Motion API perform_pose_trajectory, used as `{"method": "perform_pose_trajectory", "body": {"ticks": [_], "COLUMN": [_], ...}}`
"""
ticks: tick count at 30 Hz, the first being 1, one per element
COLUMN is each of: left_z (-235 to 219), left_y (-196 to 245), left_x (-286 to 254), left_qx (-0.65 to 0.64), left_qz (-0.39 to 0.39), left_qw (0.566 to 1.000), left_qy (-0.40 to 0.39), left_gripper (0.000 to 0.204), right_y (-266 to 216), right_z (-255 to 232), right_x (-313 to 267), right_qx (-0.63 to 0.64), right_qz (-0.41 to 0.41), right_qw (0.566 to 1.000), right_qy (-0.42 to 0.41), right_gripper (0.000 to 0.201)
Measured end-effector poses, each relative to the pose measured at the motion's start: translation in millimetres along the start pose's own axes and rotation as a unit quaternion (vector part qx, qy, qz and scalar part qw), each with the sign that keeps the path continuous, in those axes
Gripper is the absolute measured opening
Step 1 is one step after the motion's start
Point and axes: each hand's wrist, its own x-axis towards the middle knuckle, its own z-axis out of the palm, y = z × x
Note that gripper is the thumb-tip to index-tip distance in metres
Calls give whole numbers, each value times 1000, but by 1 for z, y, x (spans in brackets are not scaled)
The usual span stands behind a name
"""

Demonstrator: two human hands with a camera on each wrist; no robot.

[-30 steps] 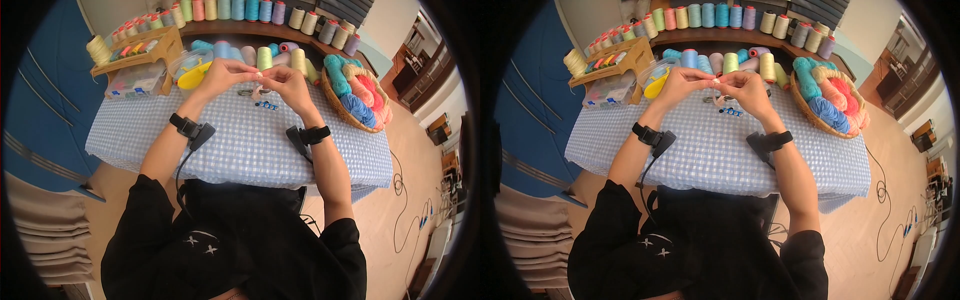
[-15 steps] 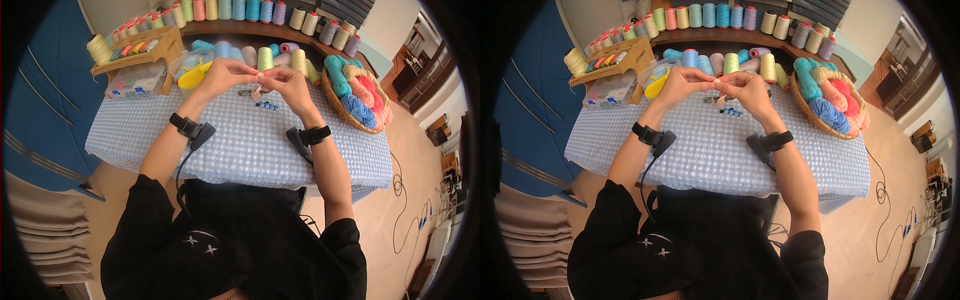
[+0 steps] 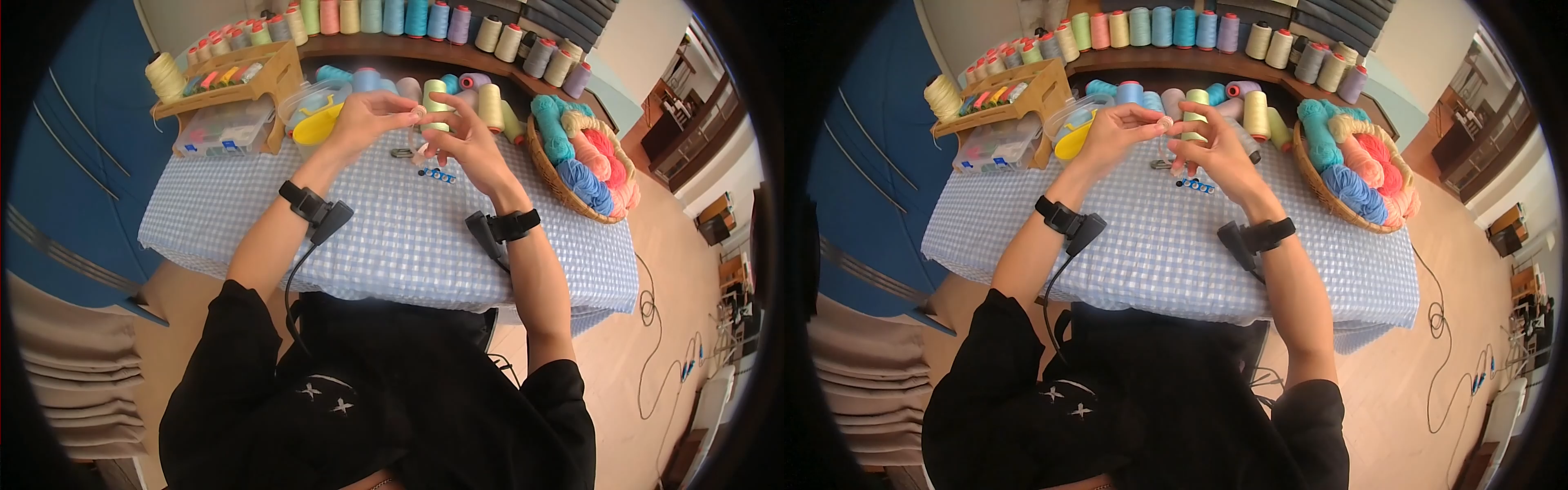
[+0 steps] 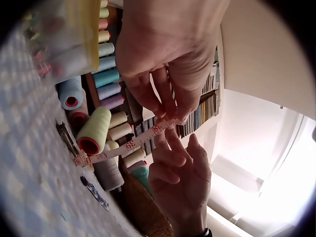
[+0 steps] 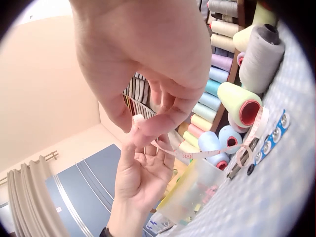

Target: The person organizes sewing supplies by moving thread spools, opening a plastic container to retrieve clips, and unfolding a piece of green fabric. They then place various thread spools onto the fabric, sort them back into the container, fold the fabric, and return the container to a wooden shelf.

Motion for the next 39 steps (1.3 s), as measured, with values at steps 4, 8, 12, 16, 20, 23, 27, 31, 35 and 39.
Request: {"method": "perform_pose_trajectory", "body": {"ticks": [4, 8, 12, 16, 20, 23, 27, 31, 35, 39], "left_z": [5, 3, 0, -1, -5, 0, 3, 5, 8, 11], "left_y": [5, 0, 3, 5, -1, 4, 8, 9, 12, 15], "left_x": [-1, -1, 0, -1, 2, -3, -6, -7, -8, -10], "left_qx": [-3, -26, -30, -1, 42, 18, 25, 9, 16, 8], "left_qz": [-11, 15, 11, 2, -51, -95, -121, -122, -105, -76], "left_qw": [1000, 999, 999, 1000, 997, 992, 985, 985, 986, 988], "left_qy": [-2, -16, -10, 4, -29, -79, -124, -124, -126, -132], "left_gripper": [20, 21, 18, 17, 19, 20, 23, 34, 47, 52], "right_y": [-2, 5, 11, 10, 16, 22, 15, 9, 11, 22], "right_z": [6, 0, -8, -8, -14, -19, -12, -8, 2, -12], "right_x": [-4, -1, 1, 3, 6, 10, 6, 4, 5, 9], "right_qx": [3, 41, -28, -84, -156, -219, -172, -151, -94, -140], "right_qz": [27, 64, 58, 5, -104, -169, -83, -58, -112, -86], "right_qw": [999, 997, 998, 995, 974, 953, 978, 985, 979, 984], "right_qy": [-28, -35, -12, 58, 129, 126, 78, 65, 143, 68], "right_gripper": [56, 44, 33, 27, 21, 20, 18, 22, 21, 19]}}
